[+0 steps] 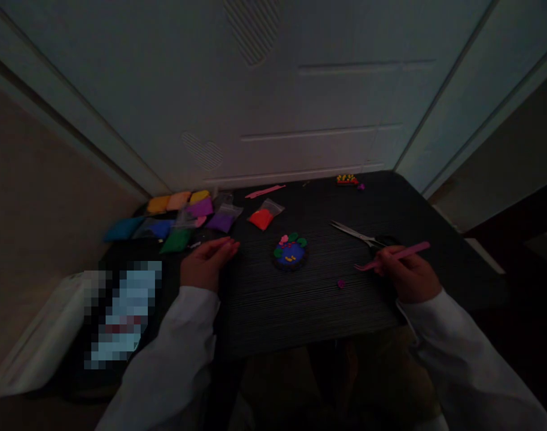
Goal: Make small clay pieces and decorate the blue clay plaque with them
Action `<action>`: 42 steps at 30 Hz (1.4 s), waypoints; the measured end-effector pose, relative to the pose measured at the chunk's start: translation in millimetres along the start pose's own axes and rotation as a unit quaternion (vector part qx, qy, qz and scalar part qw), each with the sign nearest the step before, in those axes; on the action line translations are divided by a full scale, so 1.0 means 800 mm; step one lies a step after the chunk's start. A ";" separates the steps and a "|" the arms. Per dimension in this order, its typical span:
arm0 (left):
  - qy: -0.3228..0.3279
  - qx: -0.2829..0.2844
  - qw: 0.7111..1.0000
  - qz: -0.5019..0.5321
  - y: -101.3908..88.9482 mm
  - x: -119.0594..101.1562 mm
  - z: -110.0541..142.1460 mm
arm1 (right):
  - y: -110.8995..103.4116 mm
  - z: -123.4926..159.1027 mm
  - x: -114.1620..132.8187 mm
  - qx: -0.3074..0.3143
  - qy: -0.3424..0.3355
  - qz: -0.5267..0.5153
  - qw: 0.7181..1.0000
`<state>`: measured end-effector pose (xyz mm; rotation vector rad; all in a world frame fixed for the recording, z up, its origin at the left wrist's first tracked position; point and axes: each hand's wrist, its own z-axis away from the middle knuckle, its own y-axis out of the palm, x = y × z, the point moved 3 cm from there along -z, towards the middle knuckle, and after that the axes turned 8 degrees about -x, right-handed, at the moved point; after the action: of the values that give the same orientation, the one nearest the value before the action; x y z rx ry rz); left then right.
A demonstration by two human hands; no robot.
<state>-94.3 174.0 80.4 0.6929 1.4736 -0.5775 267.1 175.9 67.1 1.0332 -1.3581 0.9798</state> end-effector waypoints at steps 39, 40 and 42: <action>0.031 0.064 0.997 0.027 0.000 0.001 -0.007 | 0.003 0.001 0.004 0.005 0.012 -0.009 1.000; 0.034 0.057 0.998 0.011 -0.001 0.001 -0.006 | 0.003 0.001 0.004 0.006 0.013 -0.012 1.000; 0.038 0.043 0.998 -0.017 -0.004 0.000 -0.005 | 0.003 0.002 0.004 0.006 0.015 -0.018 1.000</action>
<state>-99.4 175.0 80.4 0.7646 1.5402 -0.6502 264.7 175.1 70.4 1.0461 -1.3062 0.9738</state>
